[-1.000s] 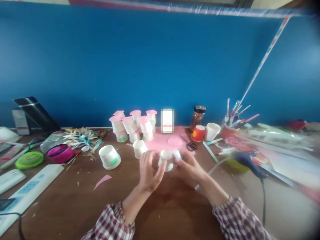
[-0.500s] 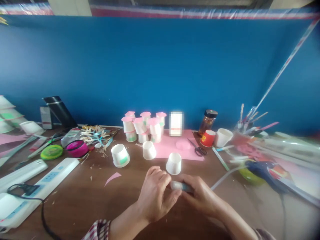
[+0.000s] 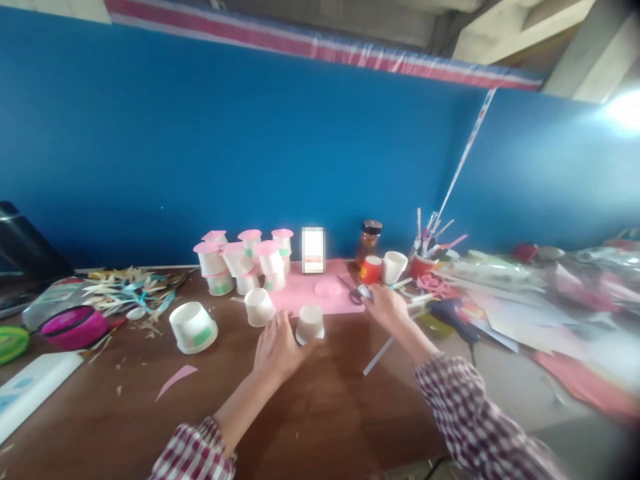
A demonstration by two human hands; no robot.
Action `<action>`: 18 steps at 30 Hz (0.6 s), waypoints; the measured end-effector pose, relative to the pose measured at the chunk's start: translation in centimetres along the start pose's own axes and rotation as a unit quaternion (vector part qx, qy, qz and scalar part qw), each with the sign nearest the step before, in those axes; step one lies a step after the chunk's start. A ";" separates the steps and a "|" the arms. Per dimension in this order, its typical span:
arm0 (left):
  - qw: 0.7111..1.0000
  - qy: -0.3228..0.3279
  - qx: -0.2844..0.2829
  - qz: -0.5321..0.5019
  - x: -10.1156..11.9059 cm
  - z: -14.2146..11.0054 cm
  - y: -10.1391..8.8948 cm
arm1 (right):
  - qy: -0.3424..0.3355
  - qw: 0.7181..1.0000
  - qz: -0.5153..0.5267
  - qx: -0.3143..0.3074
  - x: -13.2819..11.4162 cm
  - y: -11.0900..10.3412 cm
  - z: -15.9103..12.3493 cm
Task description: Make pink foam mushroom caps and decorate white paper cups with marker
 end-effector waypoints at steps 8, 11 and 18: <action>0.999 0.016 0.004 -0.051 -0.3 0.6 0.9 | -0.027 0.999 0.003 -0.040 -1.3 0.8 1.2; 0.990 0.038 -0.002 -0.136 -0.9 0.6 0.4 | 0.001 0.999 -0.014 -0.030 0.0 0.3 1.3; 0.938 0.037 -0.065 -0.340 -0.8 0.6 -0.4 | 0.065 0.993 -0.063 -0.077 3.2 0.3 1.7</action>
Point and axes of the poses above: each hand's wrist, its own z-axis towards the middle knuckle, its own y-axis out of the palm, x = y × z, the point moved 1 cm from there along z, towards the middle knuckle, and after that the axes turned 7 degrees about -y, right-handed, at the moved point
